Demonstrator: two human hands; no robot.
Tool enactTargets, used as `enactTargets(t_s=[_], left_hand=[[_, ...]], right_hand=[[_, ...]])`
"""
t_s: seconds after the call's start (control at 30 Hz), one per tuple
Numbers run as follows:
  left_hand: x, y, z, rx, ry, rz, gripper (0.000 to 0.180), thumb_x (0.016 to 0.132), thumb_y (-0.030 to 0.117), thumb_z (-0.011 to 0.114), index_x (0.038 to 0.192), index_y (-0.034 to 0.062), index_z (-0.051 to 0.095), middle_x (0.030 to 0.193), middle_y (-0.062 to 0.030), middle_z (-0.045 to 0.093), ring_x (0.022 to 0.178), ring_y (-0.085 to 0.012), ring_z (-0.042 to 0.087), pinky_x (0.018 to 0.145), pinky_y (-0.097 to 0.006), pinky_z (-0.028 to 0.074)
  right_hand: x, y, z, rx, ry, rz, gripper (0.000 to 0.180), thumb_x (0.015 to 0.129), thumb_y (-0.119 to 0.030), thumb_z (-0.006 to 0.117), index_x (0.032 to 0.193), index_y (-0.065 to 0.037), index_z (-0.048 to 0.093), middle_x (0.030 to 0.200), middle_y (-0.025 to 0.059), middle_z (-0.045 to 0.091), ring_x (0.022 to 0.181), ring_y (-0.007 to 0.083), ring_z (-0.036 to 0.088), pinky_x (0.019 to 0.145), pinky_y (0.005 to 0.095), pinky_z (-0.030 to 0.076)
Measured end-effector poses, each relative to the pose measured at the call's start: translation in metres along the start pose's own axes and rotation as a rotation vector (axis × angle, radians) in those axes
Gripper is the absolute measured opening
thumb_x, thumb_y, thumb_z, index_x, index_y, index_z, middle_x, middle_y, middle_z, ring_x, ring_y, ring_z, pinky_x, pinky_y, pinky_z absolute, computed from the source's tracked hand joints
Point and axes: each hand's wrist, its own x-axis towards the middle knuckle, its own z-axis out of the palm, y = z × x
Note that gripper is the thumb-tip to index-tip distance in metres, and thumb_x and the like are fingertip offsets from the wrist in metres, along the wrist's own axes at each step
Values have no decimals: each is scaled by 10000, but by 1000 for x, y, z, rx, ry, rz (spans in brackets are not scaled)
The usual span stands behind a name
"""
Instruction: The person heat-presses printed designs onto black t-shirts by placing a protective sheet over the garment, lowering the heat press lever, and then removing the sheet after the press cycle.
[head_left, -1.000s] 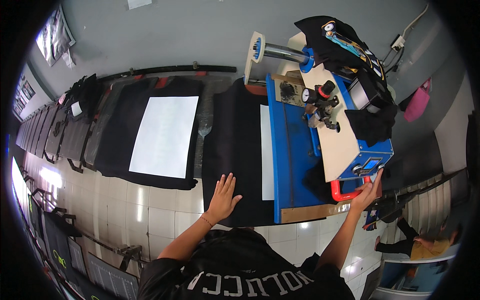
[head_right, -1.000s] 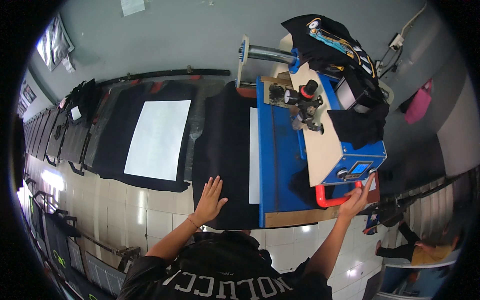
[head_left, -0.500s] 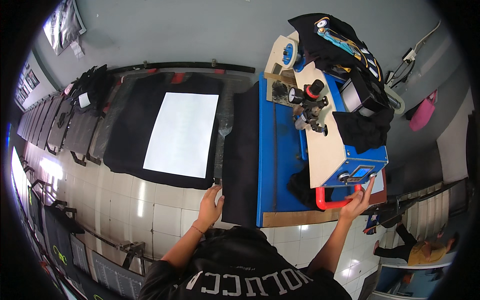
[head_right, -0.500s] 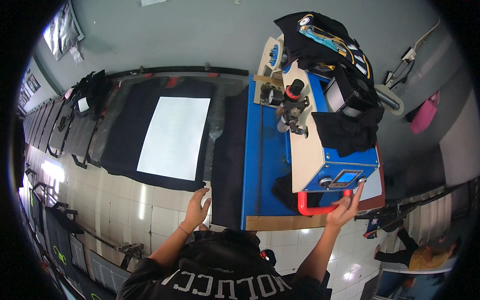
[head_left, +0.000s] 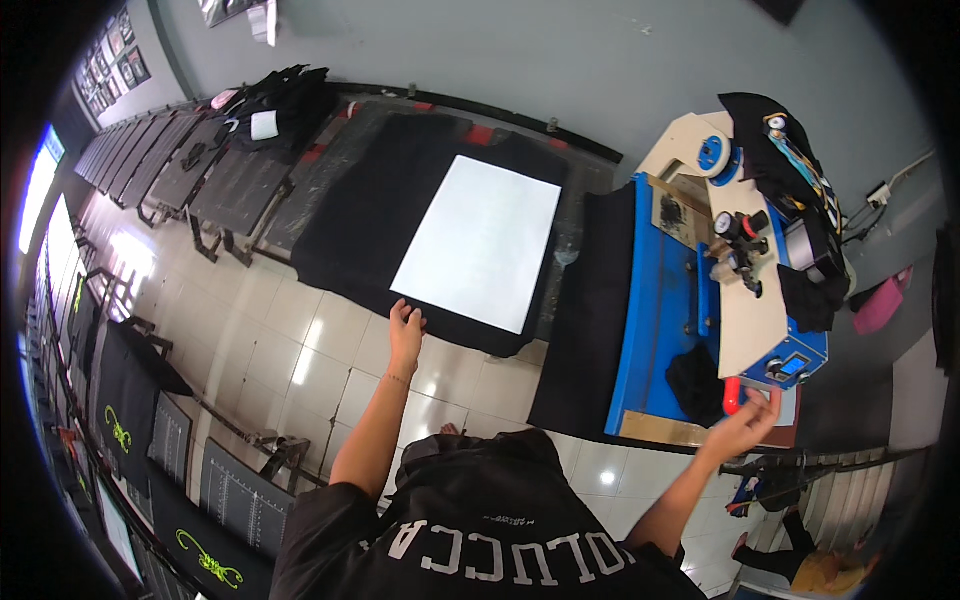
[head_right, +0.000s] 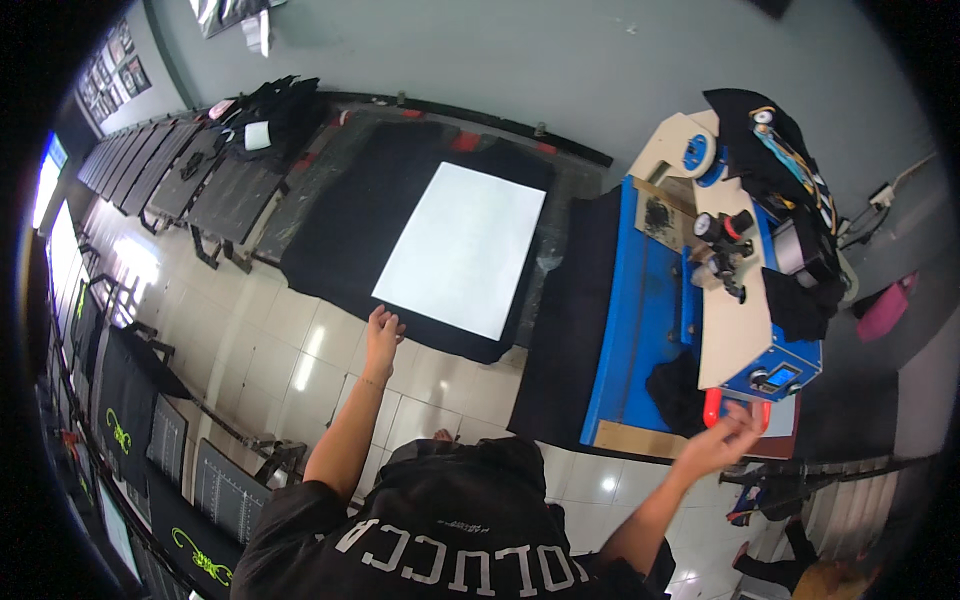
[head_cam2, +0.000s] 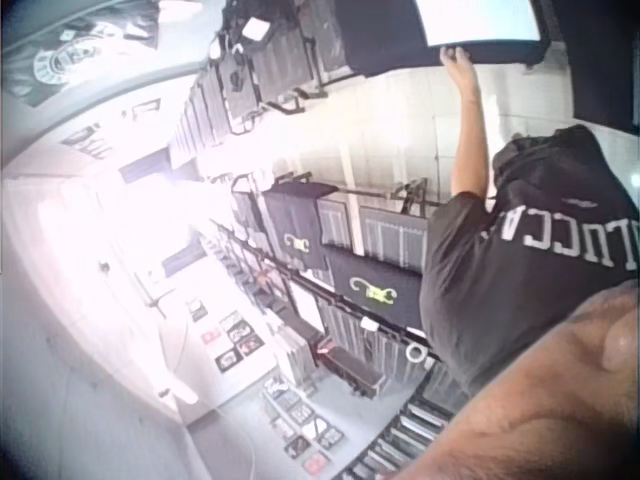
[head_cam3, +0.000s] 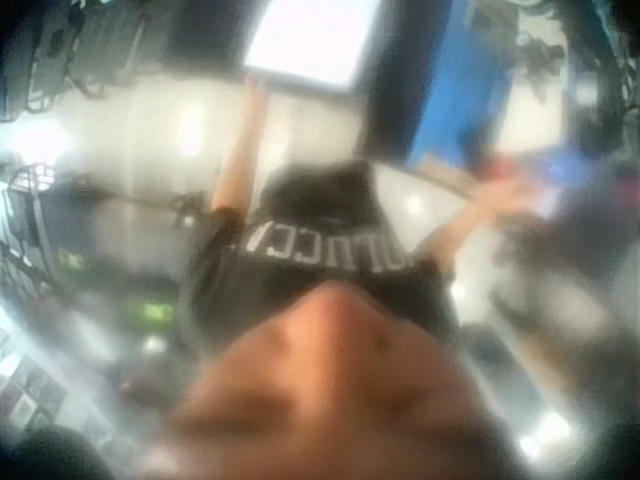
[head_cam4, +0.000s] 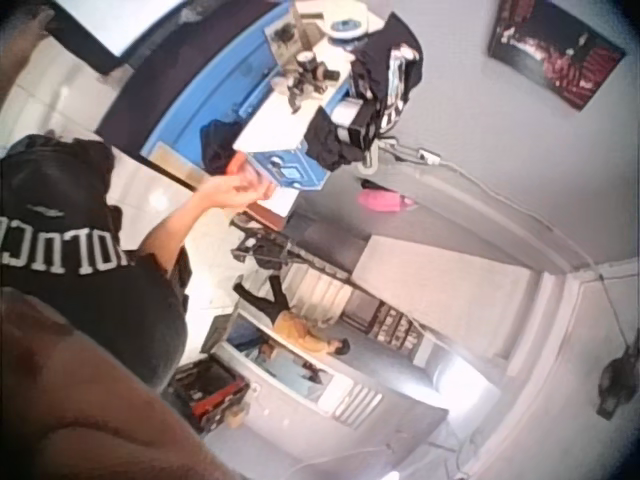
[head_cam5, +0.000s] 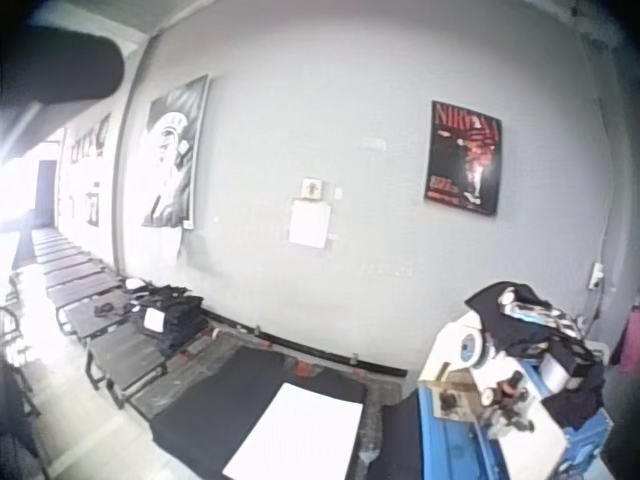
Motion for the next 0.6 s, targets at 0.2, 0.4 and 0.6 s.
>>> enactTargets(t_s=[0.2, 0.4, 0.6], left_hand=[[19, 23, -14, -395, 6, -221, 662, 961, 191, 526, 1502, 58, 168, 1365, -155, 464, 902, -187, 628, 774, -323, 538], [23, 31, -5, -426, -70, -208, 676, 947, 196, 547, 1495, 46, 180, 1302, -147, 501, 910, -196, 603, 792, -346, 535], [26, 35, -8, 293, -131, 332, 501, 974, 157, 532, 1394, -38, 340, 1223, -172, 598, 1109, -230, 557, 975, -336, 418]], right_hand=[[-136, -144, 161, 367, -1009, 180, 244, 944, -162, 606, 1141, -17, 614, 919, 66, 672, 885, 122, 643, 737, 244, 494], [-262, -140, 295, 276, -1140, -246, 293, 820, -181, 703, 1073, -50, 636, 910, 104, 667, 973, 271, 611, 854, 415, 471], [-283, -135, 356, 110, -1120, -369, 153, 789, -190, 714, 752, -86, 608, 843, 25, 655, 832, 261, 595, 728, 424, 416]])
